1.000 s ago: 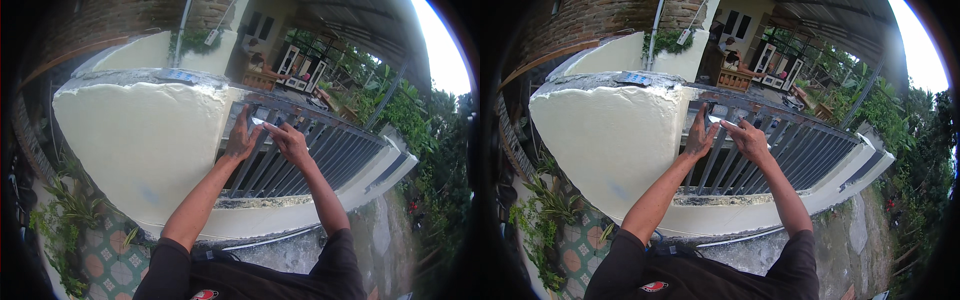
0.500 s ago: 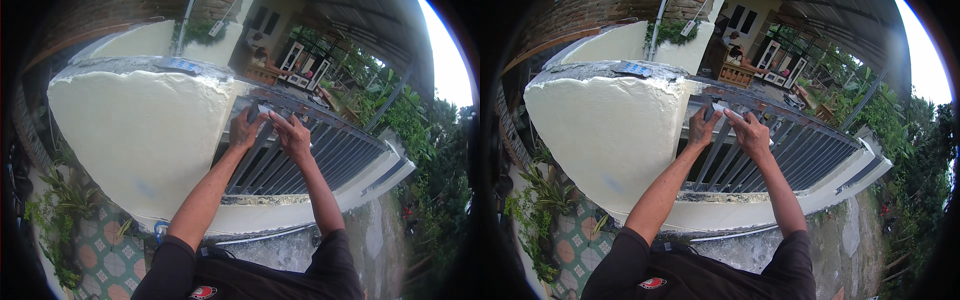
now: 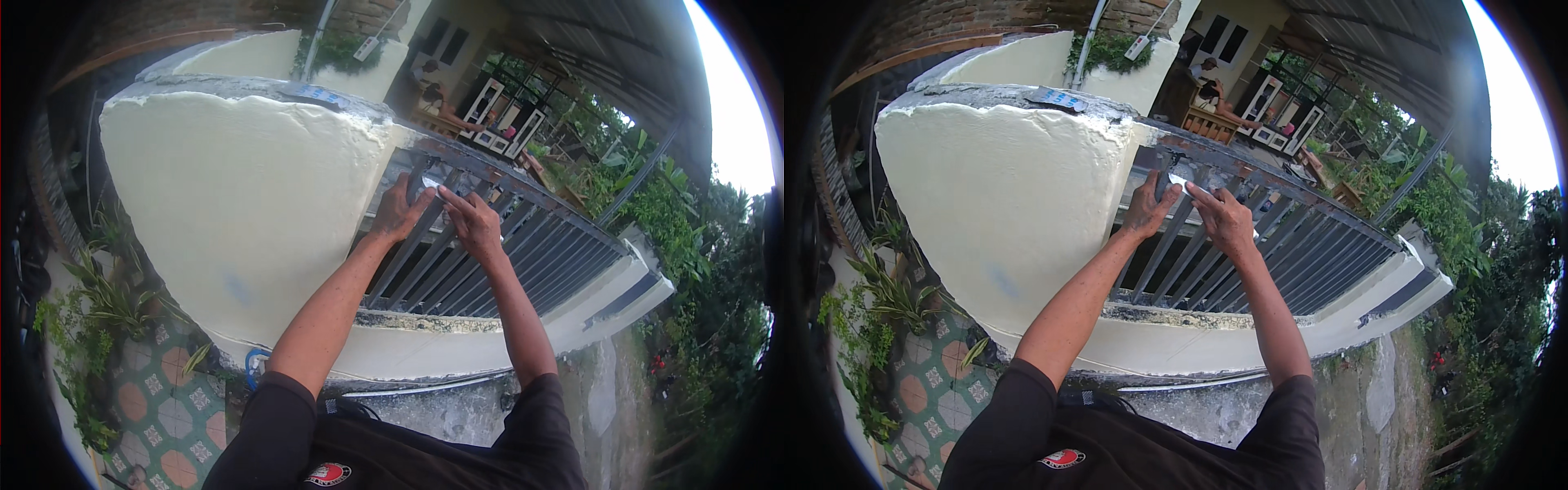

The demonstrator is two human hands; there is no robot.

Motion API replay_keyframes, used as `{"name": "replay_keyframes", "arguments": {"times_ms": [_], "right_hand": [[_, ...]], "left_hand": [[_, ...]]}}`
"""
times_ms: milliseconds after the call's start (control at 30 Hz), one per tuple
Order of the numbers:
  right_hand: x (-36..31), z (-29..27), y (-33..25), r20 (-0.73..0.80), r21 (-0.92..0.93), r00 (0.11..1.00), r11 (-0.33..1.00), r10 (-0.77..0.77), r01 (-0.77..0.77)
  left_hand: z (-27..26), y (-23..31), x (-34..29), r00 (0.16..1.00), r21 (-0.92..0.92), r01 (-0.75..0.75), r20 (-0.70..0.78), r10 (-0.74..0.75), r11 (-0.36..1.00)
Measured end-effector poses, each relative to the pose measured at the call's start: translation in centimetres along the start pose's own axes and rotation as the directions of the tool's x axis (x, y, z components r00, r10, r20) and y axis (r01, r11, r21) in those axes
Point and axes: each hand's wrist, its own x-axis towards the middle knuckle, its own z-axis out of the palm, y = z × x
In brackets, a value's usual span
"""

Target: Scraping and preparing a metal gate for painting.

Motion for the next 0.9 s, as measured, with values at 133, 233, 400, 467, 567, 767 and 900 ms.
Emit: {"name": "replay_keyframes", "arguments": {"times_ms": [133,233,400,467,567,767,900], "right_hand": [[0.2,0.2,-1.0,-0.024,-0.093,0.998,0.994,0.052,-0.054],[0.8,0.2,-1.4,-0.058,-0.065,0.995,0.994,0.086,-0.09],[0.6,0.0,-0.7,-0.101,-0.02,0.986,0.991,0.13,-0.133],[0.5,0.1,-0.5,-0.108,0.004,0.986,0.992,0.125,-0.125],[0.5,0.4,0.0,-0.045,0.019,0.998,0.999,0.032,-0.031],[0.3,0.6,-0.1,-0.085,-0.037,0.994,0.996,0.073,-0.076],[0.4,0.4,-0.1,-0.11,-0.009,0.988,0.994,0.105,-0.106]], "left_hand": [[-0.1,0.2,0.3,0.999,-0.028,0.043,-0.031,-0.044,0.999],[-0.2,0.4,0.9,0.99,-0.038,0.128,-0.049,-0.129,0.991],[0.3,1.6,1.5,0.948,0.024,0.314,0.045,-0.314,0.949],[0.1,1.2,1.3,0.971,-0.011,0.239,0.012,-0.238,0.971],[0.1,0.5,0.6,0.992,-0.08,0.093,-0.076,-0.099,0.992],[0.4,1.5,1.3,0.966,-0.001,0.256,-0.029,-0.256,0.967],[0.8,1.3,1.1,0.956,-0.006,0.29,-0.05,-0.289,0.957]]}}
